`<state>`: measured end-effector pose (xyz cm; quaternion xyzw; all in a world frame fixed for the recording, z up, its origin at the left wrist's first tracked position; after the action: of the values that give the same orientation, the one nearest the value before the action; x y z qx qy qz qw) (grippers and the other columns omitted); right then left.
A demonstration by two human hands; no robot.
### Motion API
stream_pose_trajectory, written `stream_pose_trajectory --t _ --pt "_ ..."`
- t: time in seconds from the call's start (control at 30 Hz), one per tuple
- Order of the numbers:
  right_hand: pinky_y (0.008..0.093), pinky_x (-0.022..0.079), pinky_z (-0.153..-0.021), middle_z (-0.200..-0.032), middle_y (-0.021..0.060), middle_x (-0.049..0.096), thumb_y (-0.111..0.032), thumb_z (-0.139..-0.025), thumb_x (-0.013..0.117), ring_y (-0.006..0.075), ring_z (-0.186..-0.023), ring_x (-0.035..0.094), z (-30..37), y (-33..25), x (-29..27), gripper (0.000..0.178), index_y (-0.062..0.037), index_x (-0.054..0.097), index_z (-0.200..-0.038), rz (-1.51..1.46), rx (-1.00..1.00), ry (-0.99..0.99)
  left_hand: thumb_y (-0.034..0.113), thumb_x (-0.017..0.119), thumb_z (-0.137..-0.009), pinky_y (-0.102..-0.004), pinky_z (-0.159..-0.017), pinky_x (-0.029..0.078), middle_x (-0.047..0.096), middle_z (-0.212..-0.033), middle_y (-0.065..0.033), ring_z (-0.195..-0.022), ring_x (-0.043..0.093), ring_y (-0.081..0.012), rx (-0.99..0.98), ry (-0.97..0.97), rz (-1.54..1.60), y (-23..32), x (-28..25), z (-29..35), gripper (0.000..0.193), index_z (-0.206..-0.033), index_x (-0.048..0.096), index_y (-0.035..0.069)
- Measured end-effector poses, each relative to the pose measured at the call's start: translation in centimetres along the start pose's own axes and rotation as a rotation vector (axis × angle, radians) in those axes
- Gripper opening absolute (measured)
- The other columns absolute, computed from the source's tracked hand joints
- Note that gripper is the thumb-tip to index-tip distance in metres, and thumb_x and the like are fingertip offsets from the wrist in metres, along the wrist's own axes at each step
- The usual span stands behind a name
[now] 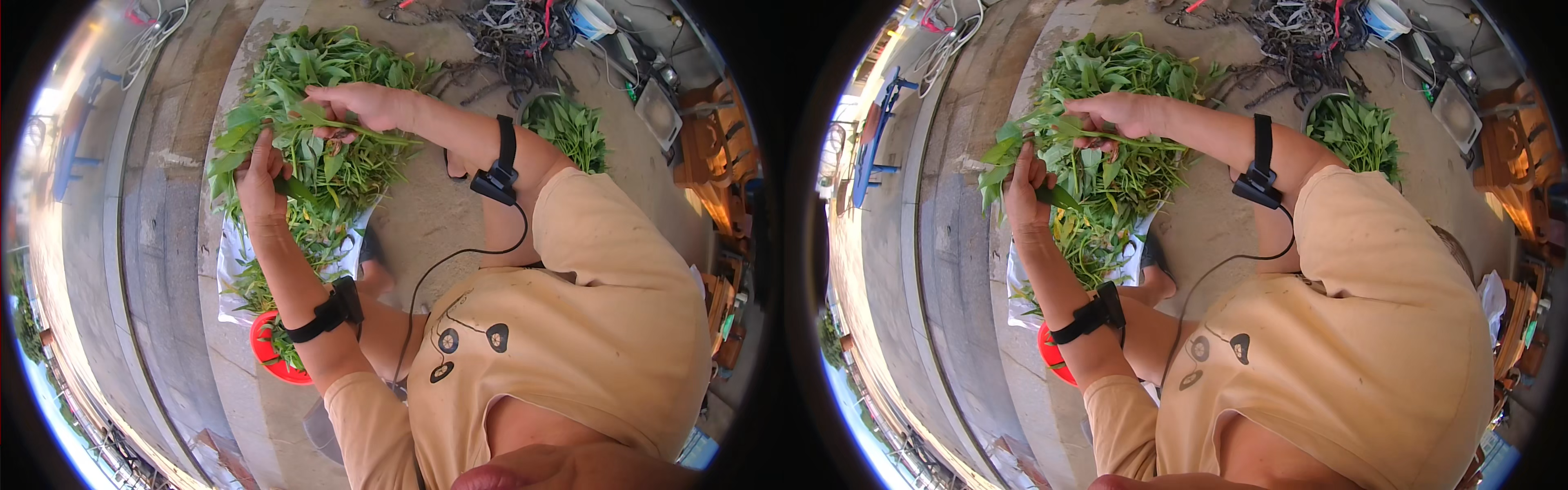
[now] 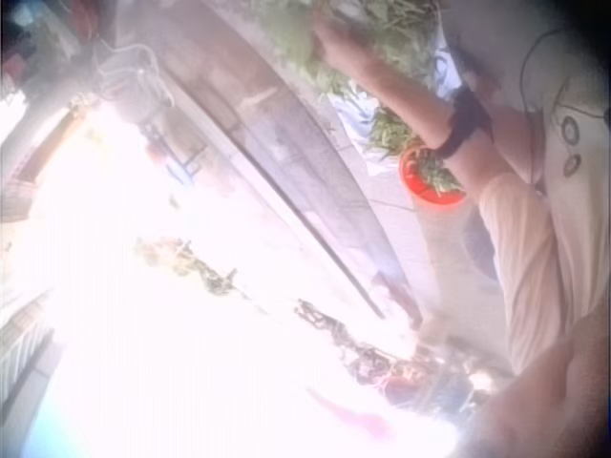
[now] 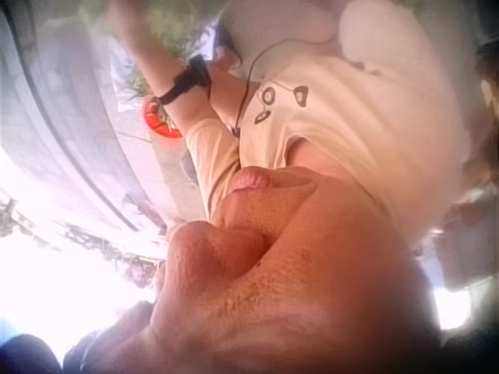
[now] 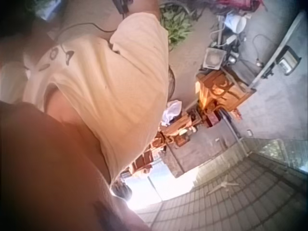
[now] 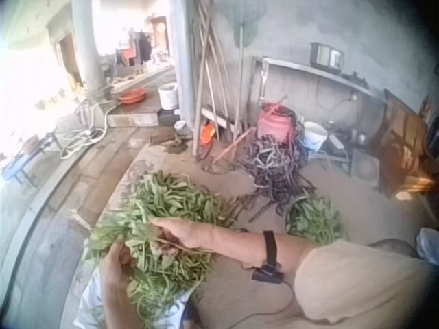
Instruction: The person sits on the floor and sorts through a large pile of leafy green vegetables. They pick up stems, remove leaves, and place the sorted greens into a red bowl and a metal bowl nearby.
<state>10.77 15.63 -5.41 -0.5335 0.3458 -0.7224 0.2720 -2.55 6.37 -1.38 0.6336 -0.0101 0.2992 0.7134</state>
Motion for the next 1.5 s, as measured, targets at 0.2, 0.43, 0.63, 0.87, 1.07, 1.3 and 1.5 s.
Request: stream_pose_trajectory --t 0.2,0.43,0.63,0.87,1.07,1.3,1.5 --pt "0.0242 0.049 -0.064 -0.089 0.0047 0.068 -0.037 -0.086 0.069 0.0082 -0.076 0.06 0.3 -2.2 1.1 0.051 -0.0042 0.059 -0.124 0.715 -0.277 0.272 0.021 0.07 -0.087 -0.0261 -0.045 0.031 0.034 -0.056 0.0061 -0.051 0.03 -0.0063 0.156 0.314 -0.006 2.6 -5.1 0.0 0.025 -0.073 0.051 0.013" --pt "0.0228 0.047 -0.063 -0.095 0.003 0.071 -0.019 -0.088 0.067 0.0089 -0.084 0.066 -4.0 -0.4 0.7 0.022 -0.0072 0.07 -0.106 0.199 -0.283 0.455 0.023 0.069 -0.088 -0.028 -0.049 0.031 0.032 -0.058 0.0051 -0.053 0.03 -0.0077 0.208 0.391 0.079 4.6 -9.0 1.3 0.029 -0.071 0.048 0.013" --pt "0.0219 0.045 -0.056 -0.086 0.0046 0.069 -0.011 -0.088 0.064 0.0095 -0.072 0.064 -9.8 5.5 -0.8 0.012 -0.0036 0.069 -0.097 -0.014 -0.283 0.661 0.025 0.064 -0.092 -0.0294 -0.052 0.031 0.032 -0.06 0.0055 -0.054 0.03 -0.0086 0.414 0.488 0.185 6.7 -12.6 2.9 0.024 -0.076 0.051 0.014" --pt "0.0292 0.05 -0.056 -0.089 0.0125 0.068 -0.01 -0.086 0.06 0.0167 -0.065 0.066 -12.3 17.8 1.0 0.05 -0.0127 0.047 -0.134 0.426 0.077 0.277 0.029 0.062 -0.093 -0.0297 -0.052 0.03 0.03 -0.06 0.007 -0.053 0.029 -0.0083 0.553 0.608 0.379 9.6 -16.9 5.9 0.023 -0.081 0.05 0.014" --pt "0.0406 0.052 -0.084 -0.108 0.0196 0.066 -0.029 -0.087 0.056 0.0293 -0.094 0.065 -9.8 7.8 -2.7 0.049 -0.0164 0.05 -0.135 1.106 -0.041 0.613 0.027 0.065 -0.091 -0.0294 -0.052 0.03 0.031 -0.06 0.0056 -0.055 0.03 -0.0076 0.335 0.375 0.339 7.8 -12.9 3.3 0.023 -0.079 0.05 0.014" --pt "0.0313 0.049 -0.073 -0.101 0.0048 0.066 -0.062 -0.091 0.045 0.012 -0.091 0.06 -3.5 -5.2 0.9 0.068 -0.007 0.052 -0.132 0.716 -0.262 0.307 0.023 0.066 -0.09 -0.0248 -0.045 0.029 0.036 -0.055 0.0061 -0.049 0.029 -0.0057 0.311 0.25 0.078 4.4 -4.0 0.9 0.025 -0.071 0.054 0.012" --pt "0.0205 0.035 -0.046 -0.065 -0.004 0.054 -0.028 -0.093 0.061 0.0026 -0.052 0.043 1.3 -5.7 2.1 0.031 -0.0038 0.065 -0.112 0.656 -0.523 0.493 0.012 0.072 -0.084 -0.02 -0.046 0.025 0.042 -0.064 0.0112 -0.054 0.032 0.0 0.336 0.037 -0.256 1.1 3.1 1.0 0.032 -0.113 0.064 0.003"
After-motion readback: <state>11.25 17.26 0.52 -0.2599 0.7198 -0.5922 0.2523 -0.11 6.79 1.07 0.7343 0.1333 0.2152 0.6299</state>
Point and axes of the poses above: each hand's wrist, its own z-axis away from the middle knuckle, its own x-axis out of the palm, y = z × x, the point moved 7 cm from there along -z, towards the middle knuckle
